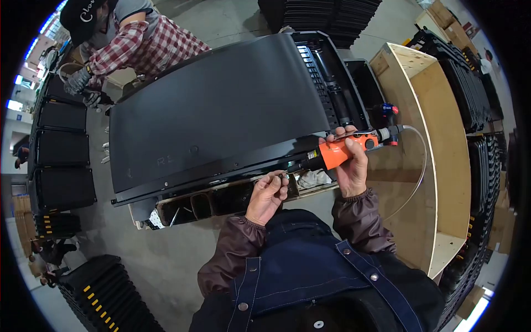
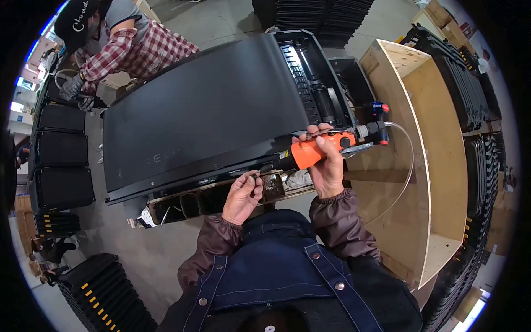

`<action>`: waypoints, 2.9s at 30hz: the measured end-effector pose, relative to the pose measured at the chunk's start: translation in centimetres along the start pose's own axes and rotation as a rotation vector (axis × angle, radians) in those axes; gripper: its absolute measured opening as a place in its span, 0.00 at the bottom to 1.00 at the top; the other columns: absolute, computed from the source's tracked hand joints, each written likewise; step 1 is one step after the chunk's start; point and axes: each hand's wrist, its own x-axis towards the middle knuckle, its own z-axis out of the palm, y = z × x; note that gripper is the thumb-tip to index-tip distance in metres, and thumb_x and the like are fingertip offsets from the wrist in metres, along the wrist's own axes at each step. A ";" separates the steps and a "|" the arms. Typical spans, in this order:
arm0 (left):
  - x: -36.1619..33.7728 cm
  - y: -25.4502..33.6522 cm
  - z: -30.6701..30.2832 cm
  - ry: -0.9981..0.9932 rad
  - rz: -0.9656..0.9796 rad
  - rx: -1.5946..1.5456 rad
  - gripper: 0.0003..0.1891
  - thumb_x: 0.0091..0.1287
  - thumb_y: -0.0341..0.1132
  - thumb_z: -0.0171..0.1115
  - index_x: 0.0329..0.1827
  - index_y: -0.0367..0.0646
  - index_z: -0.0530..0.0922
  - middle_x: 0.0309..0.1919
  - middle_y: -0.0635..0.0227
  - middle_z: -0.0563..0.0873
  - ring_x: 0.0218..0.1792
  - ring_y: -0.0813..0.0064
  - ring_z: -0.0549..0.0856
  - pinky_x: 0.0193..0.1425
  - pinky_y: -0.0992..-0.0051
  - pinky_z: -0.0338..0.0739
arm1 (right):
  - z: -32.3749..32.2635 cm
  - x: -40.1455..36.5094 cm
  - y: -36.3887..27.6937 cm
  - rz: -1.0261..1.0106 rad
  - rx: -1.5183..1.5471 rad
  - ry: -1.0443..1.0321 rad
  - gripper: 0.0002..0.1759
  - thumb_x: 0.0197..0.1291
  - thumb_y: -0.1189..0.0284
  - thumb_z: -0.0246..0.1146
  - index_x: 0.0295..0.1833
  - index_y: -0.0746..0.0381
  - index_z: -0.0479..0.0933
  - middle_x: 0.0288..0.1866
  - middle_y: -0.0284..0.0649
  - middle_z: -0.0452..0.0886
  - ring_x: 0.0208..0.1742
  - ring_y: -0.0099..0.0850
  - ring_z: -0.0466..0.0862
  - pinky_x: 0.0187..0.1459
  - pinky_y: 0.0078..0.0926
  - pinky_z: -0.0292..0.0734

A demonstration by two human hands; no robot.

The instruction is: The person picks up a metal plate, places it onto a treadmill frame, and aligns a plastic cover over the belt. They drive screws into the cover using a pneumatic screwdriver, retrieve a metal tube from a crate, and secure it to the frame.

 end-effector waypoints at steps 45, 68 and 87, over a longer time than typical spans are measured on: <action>-15.5 19.2 -19.0 0.272 0.001 -0.455 0.12 0.81 0.45 0.54 0.45 0.47 0.78 0.29 0.76 0.77 0.28 0.79 0.77 0.32 0.76 0.70 | 23.9 -4.3 37.3 -0.125 -1.111 -0.758 0.16 0.55 0.82 0.72 0.49 0.63 0.78 0.48 0.42 0.86 0.52 0.34 0.86 0.58 0.36 0.82; -22.4 17.5 -21.0 0.303 0.241 -0.013 0.14 0.79 0.30 0.59 0.62 0.34 0.73 0.57 0.52 0.84 0.56 0.62 0.87 0.61 0.69 0.84 | 26.4 -3.8 36.2 0.118 -1.140 -0.886 0.24 0.53 0.82 0.76 0.56 0.64 0.78 0.54 0.43 0.86 0.56 0.31 0.85 0.58 0.31 0.82; -23.5 19.4 -19.1 0.663 0.468 0.195 0.19 0.79 0.38 0.61 0.64 0.33 0.75 0.49 0.57 0.88 0.47 0.68 0.89 0.55 0.70 0.85 | 26.1 -0.3 33.1 0.124 -0.431 -0.396 0.18 0.59 0.80 0.69 0.54 0.65 0.77 0.49 0.44 0.86 0.49 0.35 0.87 0.55 0.36 0.83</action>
